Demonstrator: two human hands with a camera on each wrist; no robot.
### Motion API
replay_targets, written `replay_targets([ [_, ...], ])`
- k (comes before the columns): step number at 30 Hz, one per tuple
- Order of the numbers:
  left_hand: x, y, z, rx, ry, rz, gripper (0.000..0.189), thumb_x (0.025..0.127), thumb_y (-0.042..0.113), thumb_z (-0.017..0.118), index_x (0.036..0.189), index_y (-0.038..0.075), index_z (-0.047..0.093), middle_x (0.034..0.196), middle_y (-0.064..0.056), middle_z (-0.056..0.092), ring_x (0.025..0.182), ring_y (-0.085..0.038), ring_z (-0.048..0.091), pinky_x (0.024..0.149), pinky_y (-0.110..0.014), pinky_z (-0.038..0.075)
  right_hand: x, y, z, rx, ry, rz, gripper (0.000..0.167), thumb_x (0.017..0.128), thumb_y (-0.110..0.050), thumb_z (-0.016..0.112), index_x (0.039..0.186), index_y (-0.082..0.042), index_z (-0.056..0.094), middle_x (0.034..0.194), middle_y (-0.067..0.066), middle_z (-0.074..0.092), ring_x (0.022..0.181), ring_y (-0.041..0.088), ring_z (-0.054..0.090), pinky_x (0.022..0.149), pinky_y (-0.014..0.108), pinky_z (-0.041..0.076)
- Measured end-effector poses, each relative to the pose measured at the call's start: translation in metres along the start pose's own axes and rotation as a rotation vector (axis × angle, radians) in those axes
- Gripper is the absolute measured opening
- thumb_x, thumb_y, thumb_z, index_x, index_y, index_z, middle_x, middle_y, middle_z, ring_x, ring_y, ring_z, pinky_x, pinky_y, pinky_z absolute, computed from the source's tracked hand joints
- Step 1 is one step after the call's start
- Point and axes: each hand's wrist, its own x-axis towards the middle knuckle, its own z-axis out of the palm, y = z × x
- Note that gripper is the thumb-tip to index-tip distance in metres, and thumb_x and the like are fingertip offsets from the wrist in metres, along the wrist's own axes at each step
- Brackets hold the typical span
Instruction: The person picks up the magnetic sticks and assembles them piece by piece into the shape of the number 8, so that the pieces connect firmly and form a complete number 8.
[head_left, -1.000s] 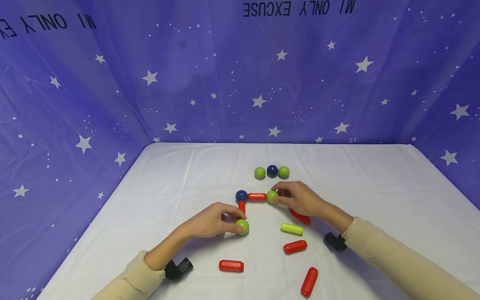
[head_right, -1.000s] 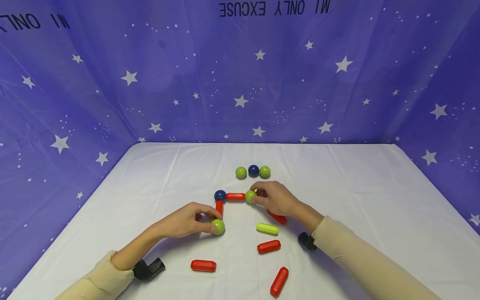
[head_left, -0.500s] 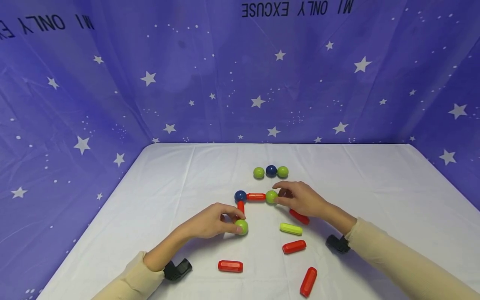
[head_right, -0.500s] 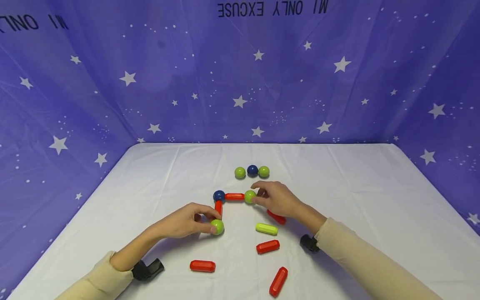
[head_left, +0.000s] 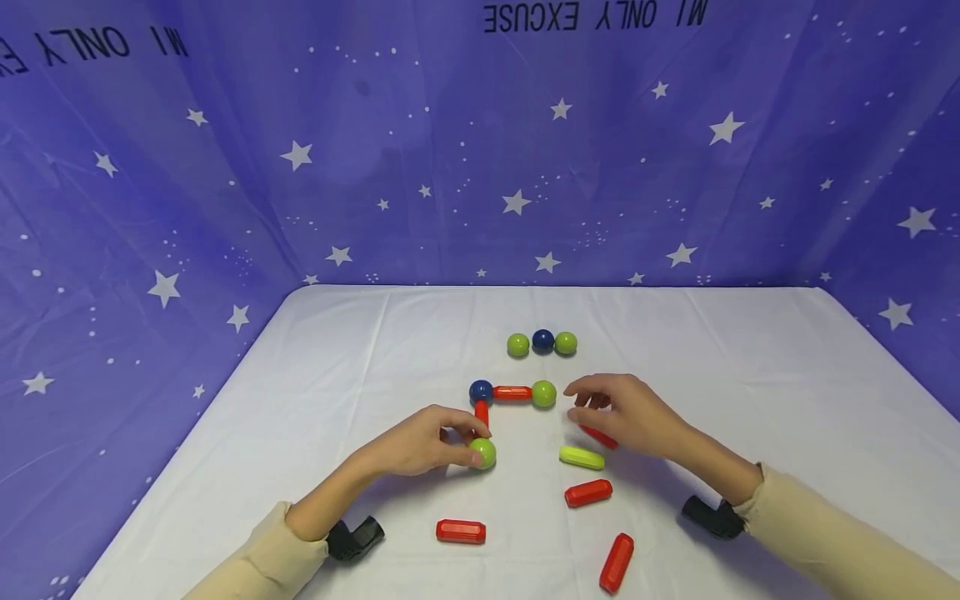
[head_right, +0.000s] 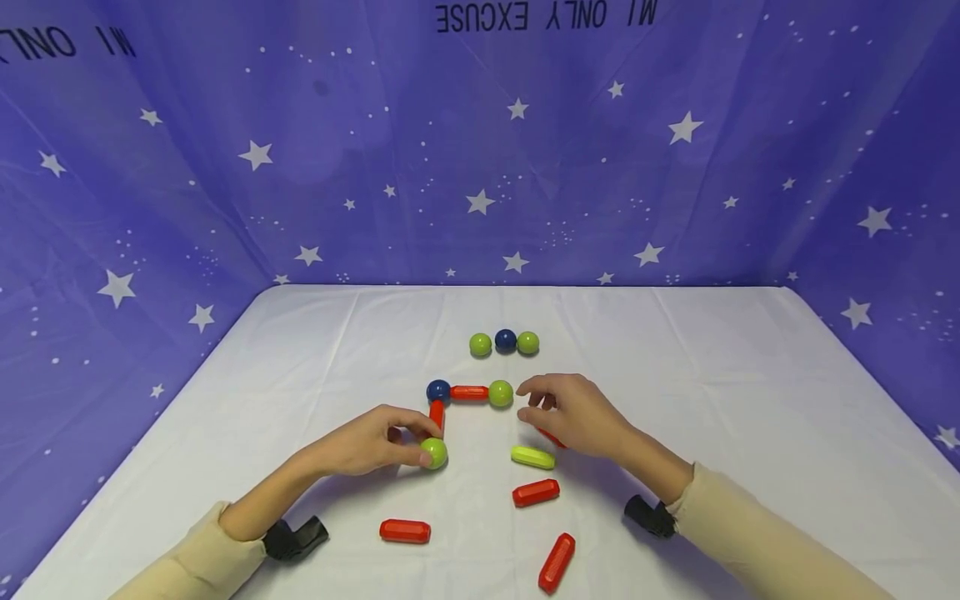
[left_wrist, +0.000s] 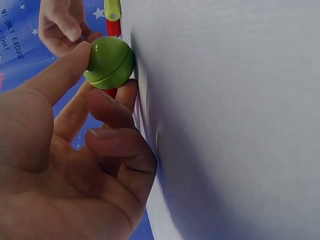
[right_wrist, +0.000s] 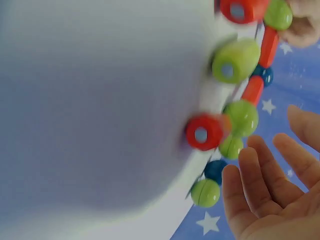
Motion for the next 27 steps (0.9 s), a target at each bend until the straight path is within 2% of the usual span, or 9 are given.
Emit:
replay_targets([
  [5, 0.001, 0.0, 0.0, 0.001, -0.004, 0.001, 0.023, 0.089, 0.027, 0.074, 0.111, 0.02, 0.071, 0.096, 0.008, 0.065, 0.087, -0.015, 0.055, 0.073, -0.028, 0.044, -0.019, -0.007, 0.004, 0.015, -0.032, -0.032, 0.022, 0.089, -0.014, 0.073, 0.109, -0.005, 0.072, 0.084, -0.011, 0.062, 0.077, 0.009, 0.057, 0.072, 0.028, 0.051],
  [12, 0.001, 0.0, 0.001, -0.012, -0.003, -0.007, 0.023, 0.089, 0.027, 0.074, 0.111, 0.02, 0.071, 0.095, 0.006, 0.064, 0.082, -0.016, 0.055, 0.068, -0.027, 0.043, -0.034, -0.012, 0.01, -0.002, -0.052, 0.008, 0.022, 0.088, -0.018, 0.075, 0.107, -0.009, 0.073, 0.087, -0.016, 0.062, 0.078, 0.006, 0.057, 0.071, 0.026, 0.05],
  [22, 0.001, -0.002, 0.002, -0.029, -0.002, -0.012, 0.023, 0.089, 0.026, 0.075, 0.111, 0.02, 0.071, 0.095, 0.005, 0.065, 0.08, -0.017, 0.055, 0.066, -0.026, 0.043, -0.038, -0.004, 0.012, 0.005, -0.037, 0.005, 0.021, 0.084, -0.015, 0.078, 0.103, -0.009, 0.074, 0.08, -0.015, 0.059, 0.073, 0.007, 0.054, 0.066, 0.026, 0.048],
  [27, 0.001, -0.002, 0.002, -0.037, -0.003, -0.025, 0.023, 0.089, 0.026, 0.075, 0.111, 0.02, 0.071, 0.095, 0.005, 0.064, 0.077, -0.016, 0.055, 0.064, -0.026, 0.043, -0.038, -0.002, 0.013, 0.004, -0.039, 0.005, 0.025, 0.083, -0.016, 0.079, 0.107, -0.009, 0.075, 0.079, -0.016, 0.06, 0.073, 0.007, 0.054, 0.066, 0.025, 0.048],
])
